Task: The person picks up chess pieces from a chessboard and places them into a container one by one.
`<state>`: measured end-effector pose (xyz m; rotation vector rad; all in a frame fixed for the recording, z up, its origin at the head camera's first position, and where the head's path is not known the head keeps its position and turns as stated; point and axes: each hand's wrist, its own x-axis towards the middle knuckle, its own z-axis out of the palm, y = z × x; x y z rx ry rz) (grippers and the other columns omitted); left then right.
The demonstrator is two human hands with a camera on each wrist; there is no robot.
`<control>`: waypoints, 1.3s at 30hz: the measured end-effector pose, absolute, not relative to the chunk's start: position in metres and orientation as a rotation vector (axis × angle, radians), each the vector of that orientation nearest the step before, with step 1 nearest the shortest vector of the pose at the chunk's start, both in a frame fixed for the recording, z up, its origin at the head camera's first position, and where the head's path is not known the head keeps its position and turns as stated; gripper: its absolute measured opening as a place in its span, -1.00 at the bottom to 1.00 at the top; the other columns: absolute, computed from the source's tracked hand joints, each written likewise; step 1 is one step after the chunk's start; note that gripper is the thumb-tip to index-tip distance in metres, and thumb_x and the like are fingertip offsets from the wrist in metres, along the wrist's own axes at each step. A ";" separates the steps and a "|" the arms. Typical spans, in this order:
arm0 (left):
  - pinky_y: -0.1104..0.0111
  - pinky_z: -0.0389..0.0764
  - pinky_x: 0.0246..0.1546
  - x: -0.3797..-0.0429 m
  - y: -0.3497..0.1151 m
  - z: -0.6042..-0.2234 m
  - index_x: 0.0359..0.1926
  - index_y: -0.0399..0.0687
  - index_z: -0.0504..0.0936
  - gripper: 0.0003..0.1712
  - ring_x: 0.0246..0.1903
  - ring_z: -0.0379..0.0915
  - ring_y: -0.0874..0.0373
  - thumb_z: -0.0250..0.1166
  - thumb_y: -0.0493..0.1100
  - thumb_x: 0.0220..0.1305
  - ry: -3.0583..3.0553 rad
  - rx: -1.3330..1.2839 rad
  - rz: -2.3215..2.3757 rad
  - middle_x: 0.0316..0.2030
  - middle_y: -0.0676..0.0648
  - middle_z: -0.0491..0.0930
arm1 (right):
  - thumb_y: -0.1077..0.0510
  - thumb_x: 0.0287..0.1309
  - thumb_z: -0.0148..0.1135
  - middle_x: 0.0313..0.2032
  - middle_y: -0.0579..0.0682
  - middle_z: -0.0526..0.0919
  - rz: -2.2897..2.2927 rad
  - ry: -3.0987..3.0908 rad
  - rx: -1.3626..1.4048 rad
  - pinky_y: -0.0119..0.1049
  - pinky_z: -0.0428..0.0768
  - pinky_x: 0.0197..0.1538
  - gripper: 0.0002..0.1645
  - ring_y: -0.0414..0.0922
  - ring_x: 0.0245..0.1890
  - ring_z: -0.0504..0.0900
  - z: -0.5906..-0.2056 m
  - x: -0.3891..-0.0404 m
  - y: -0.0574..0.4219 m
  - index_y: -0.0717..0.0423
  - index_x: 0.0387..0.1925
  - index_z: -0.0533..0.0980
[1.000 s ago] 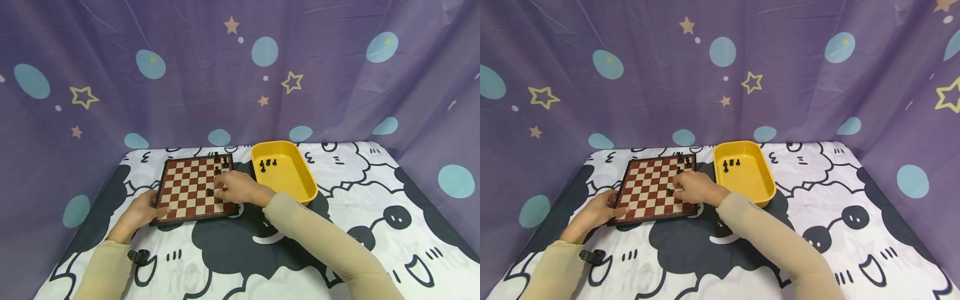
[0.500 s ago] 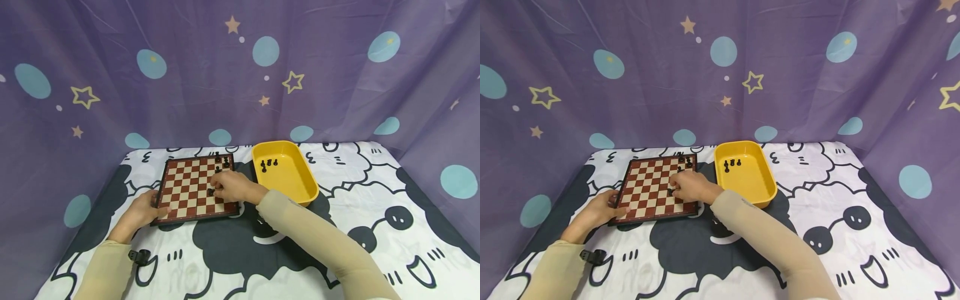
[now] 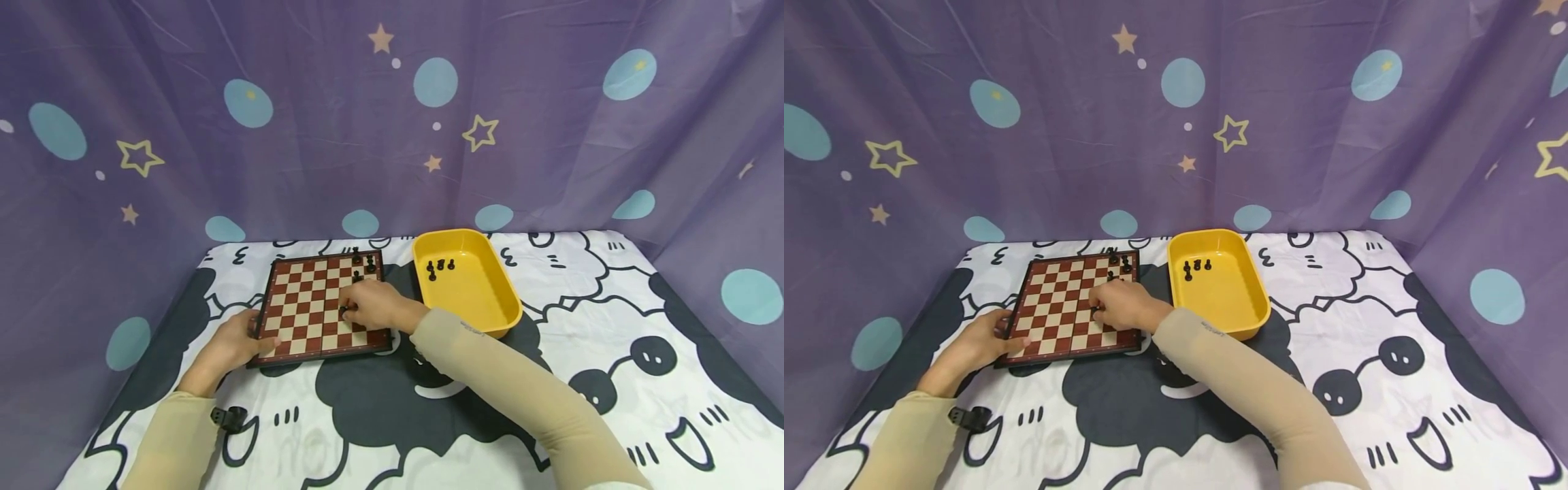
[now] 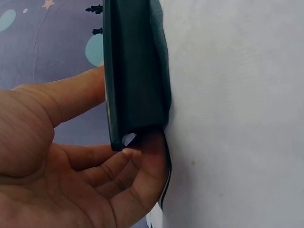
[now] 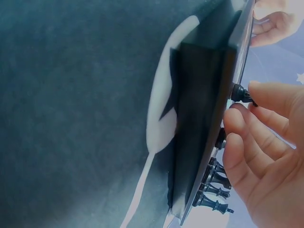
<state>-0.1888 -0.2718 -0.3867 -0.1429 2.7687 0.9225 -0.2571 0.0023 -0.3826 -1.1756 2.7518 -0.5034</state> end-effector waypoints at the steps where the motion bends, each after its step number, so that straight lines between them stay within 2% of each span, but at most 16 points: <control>1: 0.11 0.47 -0.29 -0.189 -0.272 -0.387 0.28 -0.47 0.17 -0.08 -0.21 0.49 -0.11 0.41 -0.01 0.12 2.768 -0.143 0.923 -0.09 -0.39 0.48 | 0.01 0.26 0.22 -0.20 -0.17 0.64 -0.498 2.755 -1.177 -0.33 0.50 -0.29 -0.71 -0.30 -0.33 0.54 -0.383 -0.257 0.002 -0.07 -0.01 0.58; 20: 0.12 0.46 -0.29 -0.189 -0.272 -0.387 0.27 -0.46 0.18 -0.11 -0.22 0.49 -0.09 0.41 -0.02 0.13 2.762 -0.143 0.930 -0.12 -0.35 0.51 | 0.07 0.26 0.22 -0.29 -0.20 0.63 -0.548 2.761 -1.211 -0.35 0.47 -0.35 -0.84 -0.31 -0.41 0.52 -0.386 -0.258 0.000 -0.09 -0.14 0.61; 31: 0.11 0.46 -0.28 -0.189 -0.271 -0.387 0.27 -0.46 0.18 -0.10 -0.21 0.48 -0.10 0.41 -0.02 0.12 2.767 -0.145 0.921 -0.13 -0.35 0.50 | 0.08 0.26 0.22 -0.25 -0.19 0.65 -0.540 2.766 -1.207 -0.33 0.51 -0.30 -0.82 -0.30 -0.34 0.55 -0.384 -0.258 0.000 -0.09 -0.12 0.61; 39: 0.10 0.45 -0.28 -0.189 -0.272 -0.387 0.27 -0.46 0.18 -0.09 -0.21 0.48 -0.10 0.42 0.00 0.11 2.774 -0.139 0.914 -0.13 -0.36 0.50 | 0.07 0.26 0.21 -0.32 -0.23 0.62 -0.562 2.764 -1.215 -0.34 0.49 -0.35 -0.86 -0.31 -0.40 0.52 -0.382 -0.258 0.002 -0.11 -0.16 0.62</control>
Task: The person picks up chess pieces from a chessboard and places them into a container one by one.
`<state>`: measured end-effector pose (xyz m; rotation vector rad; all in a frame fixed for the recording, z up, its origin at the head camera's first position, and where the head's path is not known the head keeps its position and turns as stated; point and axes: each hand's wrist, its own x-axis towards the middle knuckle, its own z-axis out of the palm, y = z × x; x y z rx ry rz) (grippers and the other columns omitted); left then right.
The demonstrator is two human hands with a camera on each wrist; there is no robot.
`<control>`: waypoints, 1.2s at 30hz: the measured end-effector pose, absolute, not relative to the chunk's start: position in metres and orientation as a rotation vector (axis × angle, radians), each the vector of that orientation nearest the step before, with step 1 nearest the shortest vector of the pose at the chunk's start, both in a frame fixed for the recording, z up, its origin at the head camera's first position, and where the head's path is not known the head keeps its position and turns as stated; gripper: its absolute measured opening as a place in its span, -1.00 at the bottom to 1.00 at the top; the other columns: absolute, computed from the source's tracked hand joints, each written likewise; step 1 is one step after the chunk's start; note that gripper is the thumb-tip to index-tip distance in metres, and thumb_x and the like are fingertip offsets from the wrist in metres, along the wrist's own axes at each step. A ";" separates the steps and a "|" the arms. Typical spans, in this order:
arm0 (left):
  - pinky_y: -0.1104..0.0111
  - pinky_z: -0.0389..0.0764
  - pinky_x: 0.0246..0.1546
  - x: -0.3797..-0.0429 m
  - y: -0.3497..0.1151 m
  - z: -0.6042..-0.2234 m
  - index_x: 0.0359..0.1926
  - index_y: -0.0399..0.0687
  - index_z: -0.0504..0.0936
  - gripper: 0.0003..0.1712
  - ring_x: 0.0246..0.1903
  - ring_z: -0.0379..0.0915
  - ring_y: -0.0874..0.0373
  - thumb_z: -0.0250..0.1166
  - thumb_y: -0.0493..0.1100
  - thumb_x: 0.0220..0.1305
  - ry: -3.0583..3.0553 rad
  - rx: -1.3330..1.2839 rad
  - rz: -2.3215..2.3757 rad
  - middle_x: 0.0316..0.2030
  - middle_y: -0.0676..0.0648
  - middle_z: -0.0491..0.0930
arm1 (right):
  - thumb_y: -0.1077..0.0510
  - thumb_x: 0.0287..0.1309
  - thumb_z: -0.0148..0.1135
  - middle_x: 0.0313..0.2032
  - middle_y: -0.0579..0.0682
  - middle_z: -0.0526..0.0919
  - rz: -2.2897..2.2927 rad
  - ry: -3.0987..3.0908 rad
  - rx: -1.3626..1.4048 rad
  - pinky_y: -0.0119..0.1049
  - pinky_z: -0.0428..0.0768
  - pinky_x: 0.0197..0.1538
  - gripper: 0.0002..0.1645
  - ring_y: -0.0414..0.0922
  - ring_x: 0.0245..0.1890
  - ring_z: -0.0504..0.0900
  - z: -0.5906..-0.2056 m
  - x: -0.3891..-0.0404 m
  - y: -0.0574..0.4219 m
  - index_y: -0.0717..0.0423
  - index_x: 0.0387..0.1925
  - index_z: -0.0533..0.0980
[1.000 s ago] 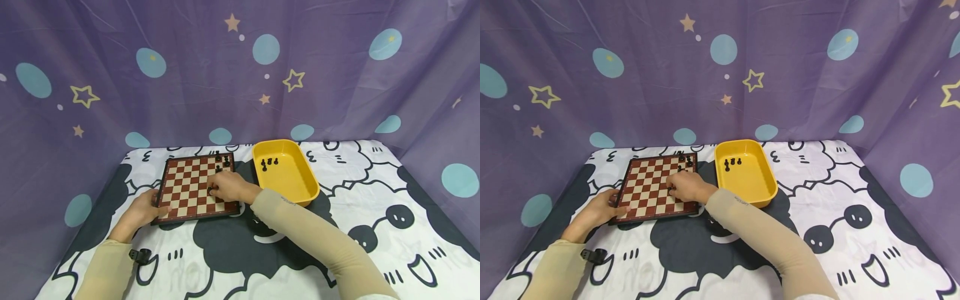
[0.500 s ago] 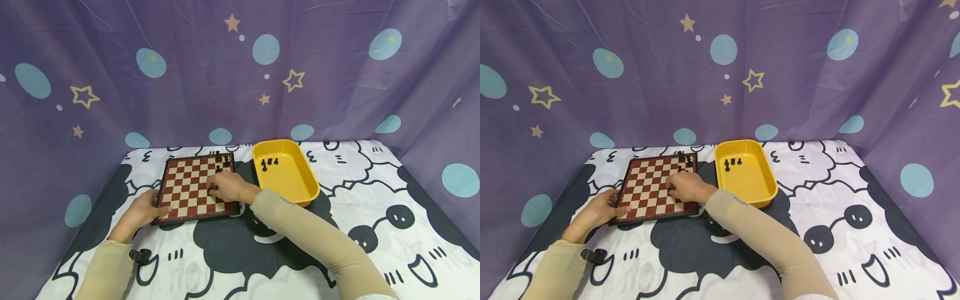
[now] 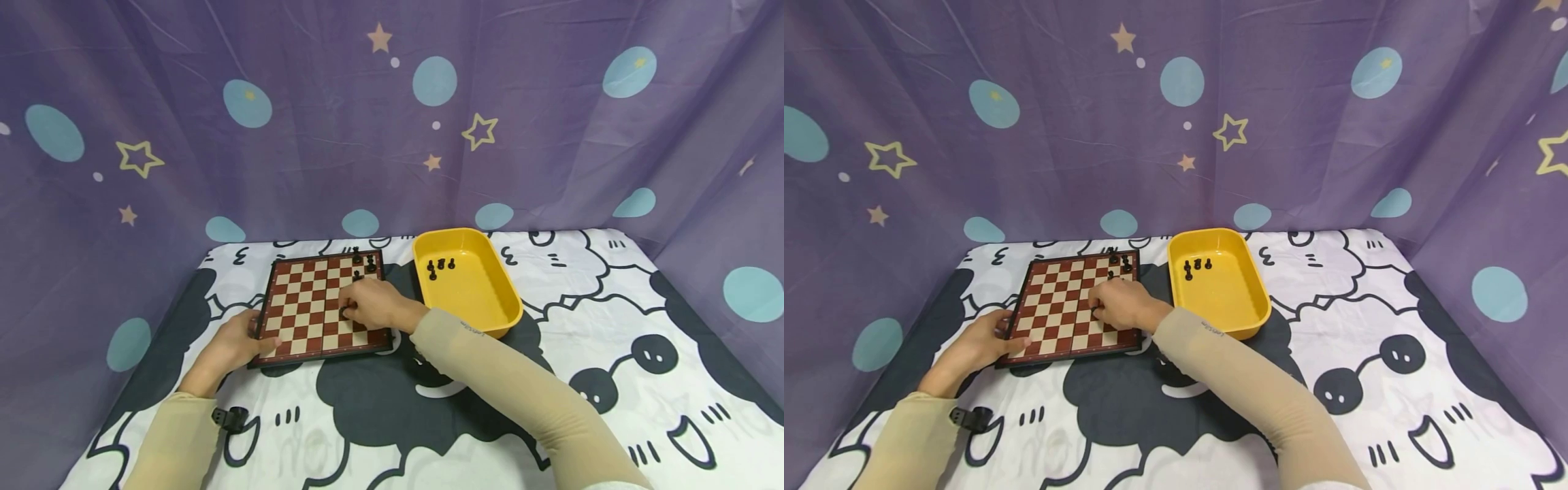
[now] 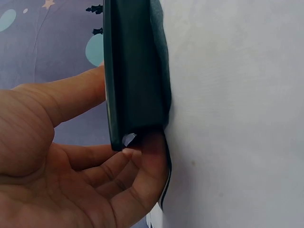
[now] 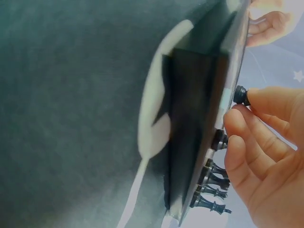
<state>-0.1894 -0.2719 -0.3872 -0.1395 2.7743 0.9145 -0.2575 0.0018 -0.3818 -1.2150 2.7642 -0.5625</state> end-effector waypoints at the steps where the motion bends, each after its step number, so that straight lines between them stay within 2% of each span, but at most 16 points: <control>1: 0.10 0.45 -0.28 -0.189 -0.272 -0.387 0.27 -0.46 0.18 -0.09 -0.21 0.48 -0.10 0.42 -0.01 0.12 2.774 -0.139 0.915 -0.13 -0.36 0.51 | 0.07 0.27 0.21 -0.33 -0.24 0.61 -0.567 2.765 -1.215 -0.34 0.48 -0.35 -0.86 -0.31 -0.42 0.51 -0.381 -0.257 0.002 -0.11 -0.16 0.62; 8: 0.09 0.46 -0.27 -0.189 -0.271 -0.387 0.26 -0.46 0.19 -0.11 -0.21 0.48 -0.11 0.41 0.00 0.12 2.772 -0.145 0.912 -0.11 -0.37 0.50 | 0.07 0.28 0.19 -0.36 -0.23 0.58 -0.555 2.771 -1.224 -0.32 0.45 -0.36 -0.87 -0.28 -0.45 0.48 -0.372 -0.254 0.009 -0.09 -0.18 0.61; 17: 0.08 0.45 -0.27 -0.190 -0.272 -0.386 0.28 -0.44 0.18 -0.09 -0.19 0.47 -0.12 0.41 0.00 0.12 2.768 -0.154 0.908 -0.09 -0.37 0.48 | 0.06 0.27 0.20 -0.11 -0.17 0.65 -0.536 2.794 -1.181 -0.29 0.53 -0.26 -0.74 -0.26 -0.28 0.58 -0.359 -0.250 0.023 -0.05 -0.03 0.61; 21: 0.08 0.45 -0.26 -0.190 -0.272 -0.387 0.27 -0.44 0.19 -0.09 -0.19 0.47 -0.12 0.41 0.01 0.12 2.762 -0.155 0.913 -0.09 -0.37 0.48 | 0.05 0.27 0.20 -0.13 -0.16 0.65 -0.529 2.813 -1.176 -0.28 0.53 -0.23 -0.76 -0.23 -0.23 0.59 -0.353 -0.250 0.033 -0.05 -0.05 0.60; 28: 0.08 0.46 -0.26 -0.189 -0.272 -0.389 0.26 -0.45 0.20 -0.11 -0.19 0.48 -0.11 0.41 0.00 0.12 2.769 -0.144 0.916 -0.11 -0.36 0.50 | 0.09 0.25 0.21 -0.22 -0.18 0.66 -0.634 2.826 -1.182 -0.30 0.51 -0.26 -0.79 -0.25 -0.32 0.56 -0.346 -0.251 0.052 -0.02 -0.11 0.62; 33: 0.08 0.46 -0.26 -0.189 -0.272 -0.389 0.27 -0.45 0.19 -0.11 -0.19 0.48 -0.11 0.41 0.00 0.13 2.765 -0.141 0.920 -0.10 -0.36 0.50 | 0.09 0.22 0.25 -0.17 -0.16 0.67 -0.640 2.843 -1.161 -0.30 0.53 -0.20 -0.77 -0.22 -0.22 0.60 -0.344 -0.252 0.065 -0.01 -0.10 0.62; 36: 0.08 0.46 -0.27 -0.189 -0.273 -0.388 0.26 -0.45 0.20 -0.11 -0.19 0.48 -0.11 0.41 0.00 0.13 2.770 -0.138 0.920 -0.11 -0.36 0.50 | 0.11 0.21 0.26 -0.20 -0.16 0.68 -0.660 2.847 -1.161 -0.30 0.53 -0.20 -0.80 -0.22 -0.24 0.60 -0.343 -0.253 0.072 -0.02 -0.13 0.63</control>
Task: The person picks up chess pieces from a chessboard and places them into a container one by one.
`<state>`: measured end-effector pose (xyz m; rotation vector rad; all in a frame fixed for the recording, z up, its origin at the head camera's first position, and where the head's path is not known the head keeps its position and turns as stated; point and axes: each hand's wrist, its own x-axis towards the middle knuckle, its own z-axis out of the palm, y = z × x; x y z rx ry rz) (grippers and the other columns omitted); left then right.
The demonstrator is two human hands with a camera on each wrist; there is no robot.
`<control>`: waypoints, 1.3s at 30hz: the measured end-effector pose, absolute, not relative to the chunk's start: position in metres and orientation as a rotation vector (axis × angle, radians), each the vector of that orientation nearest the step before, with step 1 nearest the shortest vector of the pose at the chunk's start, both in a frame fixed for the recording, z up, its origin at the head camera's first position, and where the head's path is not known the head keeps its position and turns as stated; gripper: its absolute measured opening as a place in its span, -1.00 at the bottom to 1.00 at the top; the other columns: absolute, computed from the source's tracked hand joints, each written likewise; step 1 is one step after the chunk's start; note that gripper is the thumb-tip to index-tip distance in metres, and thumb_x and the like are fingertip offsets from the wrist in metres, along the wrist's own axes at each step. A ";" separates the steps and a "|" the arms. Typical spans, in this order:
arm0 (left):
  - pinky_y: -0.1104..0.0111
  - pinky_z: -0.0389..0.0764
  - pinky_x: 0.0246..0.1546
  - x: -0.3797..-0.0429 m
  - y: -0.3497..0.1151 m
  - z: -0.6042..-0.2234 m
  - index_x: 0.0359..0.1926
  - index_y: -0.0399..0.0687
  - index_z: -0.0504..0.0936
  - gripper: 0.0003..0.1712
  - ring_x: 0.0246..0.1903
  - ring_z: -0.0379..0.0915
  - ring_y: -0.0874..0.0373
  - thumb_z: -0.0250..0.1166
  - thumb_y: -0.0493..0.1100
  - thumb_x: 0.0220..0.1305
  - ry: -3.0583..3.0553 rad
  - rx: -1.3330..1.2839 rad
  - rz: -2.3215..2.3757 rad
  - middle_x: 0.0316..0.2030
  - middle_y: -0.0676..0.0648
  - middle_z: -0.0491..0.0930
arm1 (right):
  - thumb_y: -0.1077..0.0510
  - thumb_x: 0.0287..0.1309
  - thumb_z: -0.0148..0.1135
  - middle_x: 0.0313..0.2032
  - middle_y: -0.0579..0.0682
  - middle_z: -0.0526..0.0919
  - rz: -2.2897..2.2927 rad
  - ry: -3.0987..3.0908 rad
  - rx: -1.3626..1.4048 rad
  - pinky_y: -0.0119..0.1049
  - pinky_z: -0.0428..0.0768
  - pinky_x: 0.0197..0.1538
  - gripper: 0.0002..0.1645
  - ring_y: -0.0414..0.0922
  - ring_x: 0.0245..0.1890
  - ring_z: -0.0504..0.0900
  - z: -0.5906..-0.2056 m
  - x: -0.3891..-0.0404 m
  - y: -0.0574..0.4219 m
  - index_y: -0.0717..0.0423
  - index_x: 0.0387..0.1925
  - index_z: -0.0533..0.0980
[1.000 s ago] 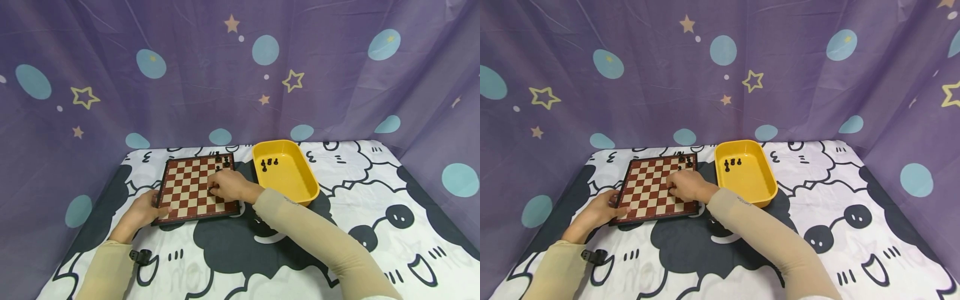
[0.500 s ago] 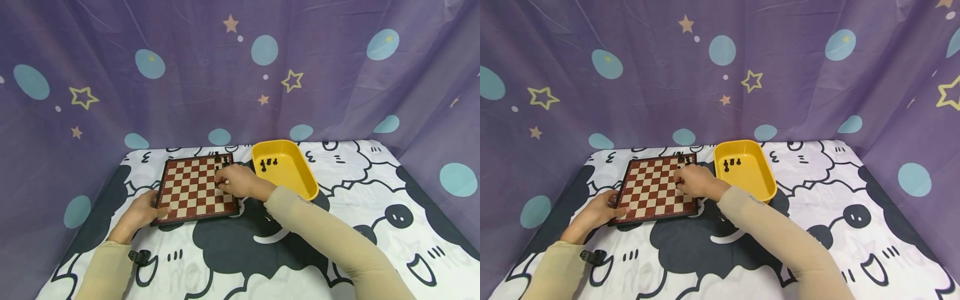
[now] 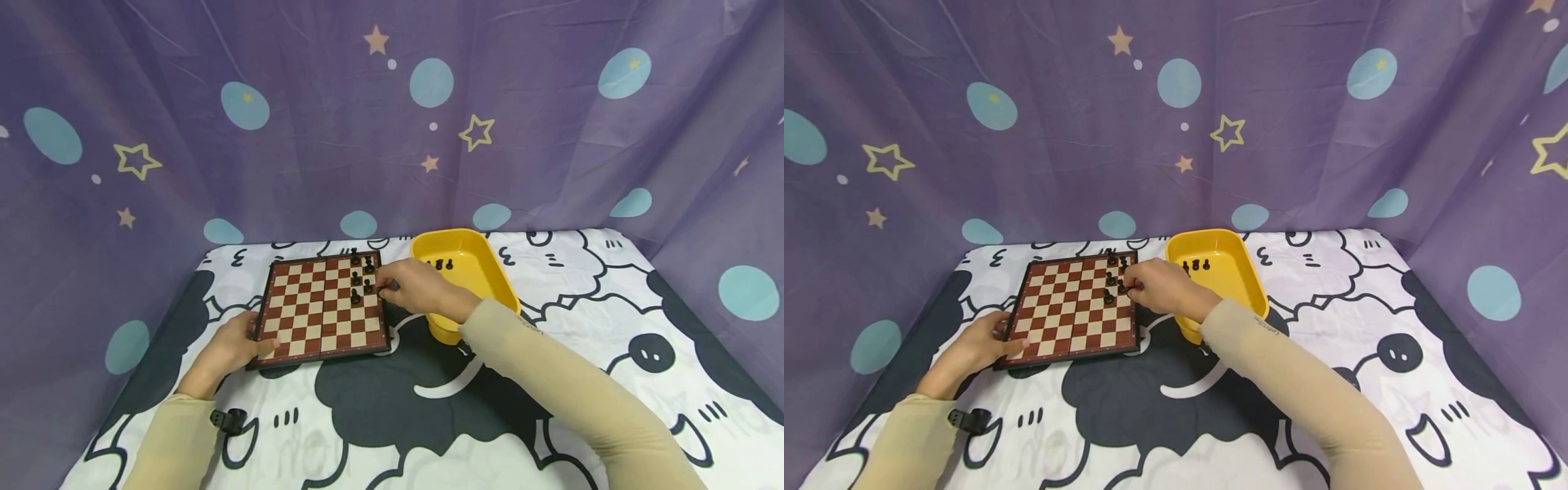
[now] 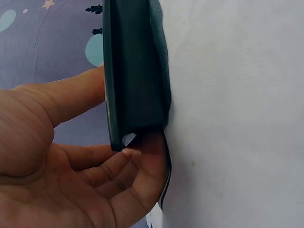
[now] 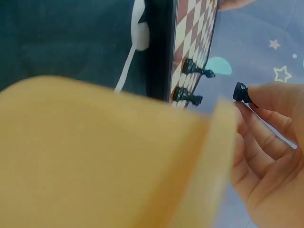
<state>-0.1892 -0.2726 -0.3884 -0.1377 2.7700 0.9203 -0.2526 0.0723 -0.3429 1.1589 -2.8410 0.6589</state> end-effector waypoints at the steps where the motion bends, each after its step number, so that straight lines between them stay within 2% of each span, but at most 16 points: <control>1: 0.08 0.46 -0.27 -0.189 -0.273 -0.388 0.26 -0.45 0.19 -0.10 -0.19 0.48 -0.11 0.41 0.01 0.12 2.771 -0.137 0.919 -0.11 -0.36 0.50 | 0.11 0.21 0.26 -0.22 -0.17 0.67 0.660 -2.836 1.158 -0.30 0.53 -0.21 -0.81 -0.23 -0.26 0.60 -0.342 -0.253 0.075 -0.03 -0.14 0.63; 6: 0.08 0.45 -0.25 -0.189 -0.273 -0.389 0.26 -0.45 0.19 -0.11 -0.20 0.48 -0.10 0.41 0.00 0.12 2.767 -0.144 0.920 -0.11 -0.36 0.50 | 0.10 0.21 0.25 -0.27 -0.20 0.65 0.643 -2.818 1.147 -0.31 0.52 -0.26 -0.86 -0.27 -0.33 0.55 -0.338 -0.253 0.087 -0.07 -0.19 0.62; 12: 0.08 0.46 -0.26 -0.189 -0.272 -0.389 0.26 -0.46 0.19 -0.11 -0.21 0.48 -0.10 0.41 -0.02 0.12 2.773 -0.144 0.917 -0.12 -0.36 0.50 | 0.10 0.20 0.27 -0.28 -0.17 0.64 0.646 -2.826 1.112 -0.31 0.52 -0.27 -0.84 -0.24 -0.36 0.54 -0.334 -0.254 0.101 -0.03 -0.17 0.62; 23: 0.07 0.45 -0.24 -0.189 -0.272 -0.389 0.27 -0.46 0.19 -0.11 -0.20 0.48 -0.11 0.41 -0.02 0.12 2.767 -0.158 0.917 -0.10 -0.37 0.49 | 0.13 0.17 0.29 -0.31 -0.15 0.66 0.622 -2.831 1.024 -0.21 0.55 -0.20 -0.88 -0.17 -0.29 0.59 -0.335 -0.262 0.124 0.00 -0.24 0.64; 31: 0.05 0.45 -0.22 -0.189 -0.271 -0.387 0.28 -0.44 0.18 -0.09 -0.17 0.46 -0.13 0.42 0.00 0.12 2.755 -0.180 0.915 -0.08 -0.38 0.48 | 0.18 0.12 0.31 -0.42 -0.19 0.62 0.624 -2.783 1.046 -0.25 0.51 -0.28 -0.95 -0.21 -0.41 0.53 -0.340 -0.268 0.138 0.02 -0.34 0.62; 39: 0.05 0.45 -0.22 -0.189 -0.270 -0.385 0.29 -0.44 0.16 -0.07 -0.16 0.46 -0.14 0.42 0.00 0.12 2.751 -0.186 0.913 -0.07 -0.38 0.46 | 0.20 0.13 0.32 -0.38 -0.17 0.67 0.680 -2.816 1.026 -0.23 0.51 -0.22 -0.94 -0.19 -0.36 0.57 -0.341 -0.275 0.150 0.05 -0.32 0.64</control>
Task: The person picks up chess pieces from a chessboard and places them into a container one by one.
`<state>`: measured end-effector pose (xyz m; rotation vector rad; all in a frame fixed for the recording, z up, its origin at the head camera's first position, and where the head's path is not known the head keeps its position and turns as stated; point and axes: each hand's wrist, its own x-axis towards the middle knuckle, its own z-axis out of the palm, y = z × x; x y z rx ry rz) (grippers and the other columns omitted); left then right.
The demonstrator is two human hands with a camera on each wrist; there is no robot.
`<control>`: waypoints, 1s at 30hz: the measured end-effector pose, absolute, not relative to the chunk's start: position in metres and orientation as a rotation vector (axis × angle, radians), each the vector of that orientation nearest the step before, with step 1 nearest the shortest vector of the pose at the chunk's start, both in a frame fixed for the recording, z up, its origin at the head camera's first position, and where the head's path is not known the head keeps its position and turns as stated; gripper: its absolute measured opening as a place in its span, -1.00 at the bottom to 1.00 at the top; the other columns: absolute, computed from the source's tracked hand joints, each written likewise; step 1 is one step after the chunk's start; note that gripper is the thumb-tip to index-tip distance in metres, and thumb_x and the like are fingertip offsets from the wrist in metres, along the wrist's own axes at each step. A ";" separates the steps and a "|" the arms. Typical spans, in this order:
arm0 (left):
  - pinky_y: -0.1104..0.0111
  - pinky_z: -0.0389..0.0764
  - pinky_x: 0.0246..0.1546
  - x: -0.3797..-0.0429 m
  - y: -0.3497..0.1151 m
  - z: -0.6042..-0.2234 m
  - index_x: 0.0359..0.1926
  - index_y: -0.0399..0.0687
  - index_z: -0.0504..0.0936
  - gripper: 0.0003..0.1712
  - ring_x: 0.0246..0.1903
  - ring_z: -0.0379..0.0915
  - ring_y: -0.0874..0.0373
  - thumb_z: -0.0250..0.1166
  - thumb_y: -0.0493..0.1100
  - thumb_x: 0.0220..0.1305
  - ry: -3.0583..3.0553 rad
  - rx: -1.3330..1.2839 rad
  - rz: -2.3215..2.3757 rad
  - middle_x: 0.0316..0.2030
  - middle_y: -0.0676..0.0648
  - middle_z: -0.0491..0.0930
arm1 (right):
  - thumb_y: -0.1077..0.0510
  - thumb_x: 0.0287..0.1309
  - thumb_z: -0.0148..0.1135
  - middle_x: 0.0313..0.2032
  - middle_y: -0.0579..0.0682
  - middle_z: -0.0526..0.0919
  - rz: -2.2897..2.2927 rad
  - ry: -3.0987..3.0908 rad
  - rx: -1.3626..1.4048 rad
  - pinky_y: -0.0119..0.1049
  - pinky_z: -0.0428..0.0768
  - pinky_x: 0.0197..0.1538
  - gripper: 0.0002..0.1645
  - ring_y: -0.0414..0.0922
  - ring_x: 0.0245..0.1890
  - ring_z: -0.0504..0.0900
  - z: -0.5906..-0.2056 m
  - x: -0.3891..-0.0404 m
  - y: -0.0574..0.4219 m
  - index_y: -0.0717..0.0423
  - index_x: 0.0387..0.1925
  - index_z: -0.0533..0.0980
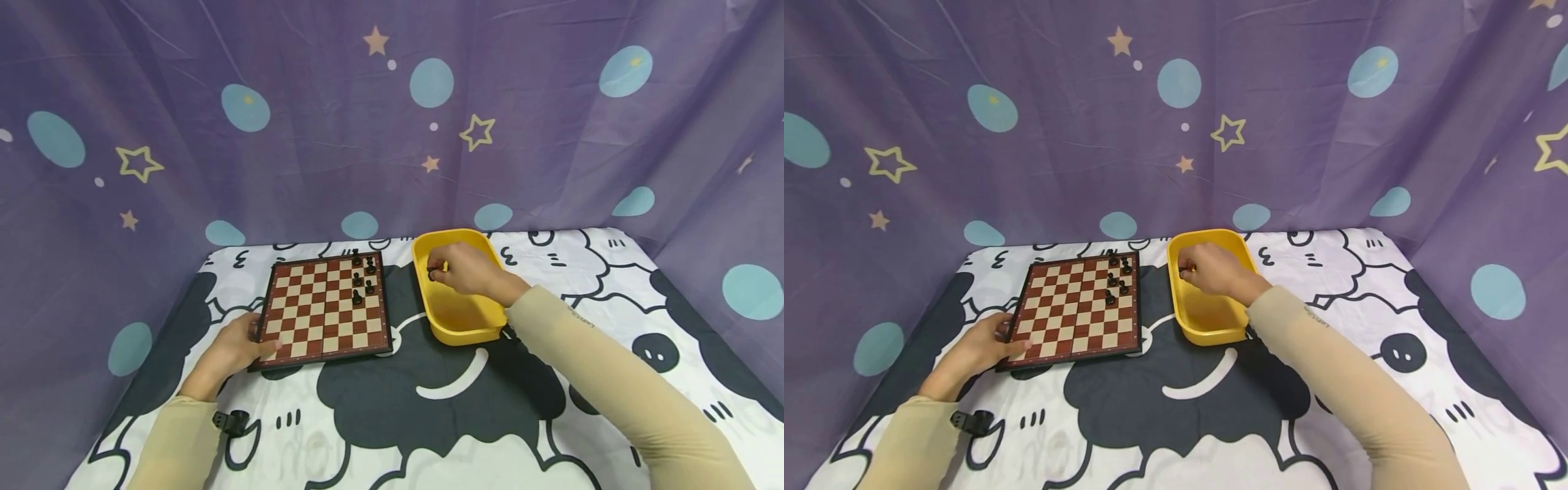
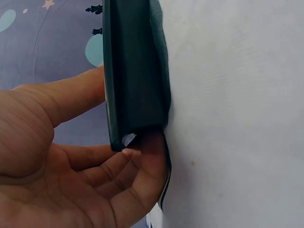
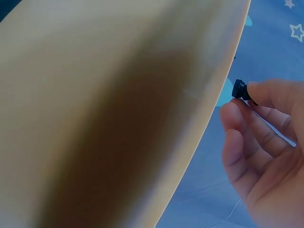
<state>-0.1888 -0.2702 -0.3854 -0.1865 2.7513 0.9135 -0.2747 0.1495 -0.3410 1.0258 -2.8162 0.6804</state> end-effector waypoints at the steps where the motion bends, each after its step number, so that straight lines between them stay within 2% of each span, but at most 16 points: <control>1: 0.05 0.45 -0.23 -0.189 -0.270 -0.385 0.29 -0.44 0.16 -0.07 -0.16 0.45 -0.14 0.42 0.00 0.12 2.752 -0.185 0.913 -0.07 -0.38 0.46 | 0.20 0.13 0.32 -0.37 -0.17 0.68 0.687 -2.824 1.023 -0.23 0.51 -0.22 -0.94 -0.18 -0.35 0.58 -0.341 -0.275 0.151 0.05 -0.31 0.64; 12: 0.07 0.45 -0.24 -0.190 -0.271 -0.386 0.29 -0.45 0.17 -0.08 -0.19 0.47 -0.12 0.42 -0.01 0.11 2.753 -0.180 0.925 -0.10 -0.37 0.47 | 0.20 0.13 0.30 -0.39 -0.11 0.66 0.634 -2.851 0.991 -0.20 0.52 -0.18 -0.95 -0.14 -0.33 0.58 -0.345 -0.287 0.163 0.07 -0.33 0.62; 19: 0.06 0.45 -0.23 -0.190 -0.272 -0.387 0.30 -0.45 0.15 -0.05 -0.17 0.46 -0.14 0.42 0.00 0.11 2.755 -0.175 0.918 -0.08 -0.38 0.46 | 0.19 0.12 0.32 -0.32 -0.08 0.68 0.619 -2.893 0.972 -0.16 0.52 -0.10 -0.90 -0.11 -0.24 0.61 -0.341 -0.292 0.167 0.07 -0.28 0.63; 30: 0.06 0.46 -0.23 -0.190 -0.272 -0.388 0.29 -0.44 0.16 -0.06 -0.17 0.46 -0.12 0.42 0.01 0.11 2.757 -0.174 0.917 -0.08 -0.37 0.47 | 0.19 0.16 0.29 -0.29 -0.07 0.68 0.536 -2.949 1.002 -0.14 0.51 -0.06 -0.86 -0.10 -0.22 0.60 -0.331 -0.296 0.166 0.10 -0.22 0.63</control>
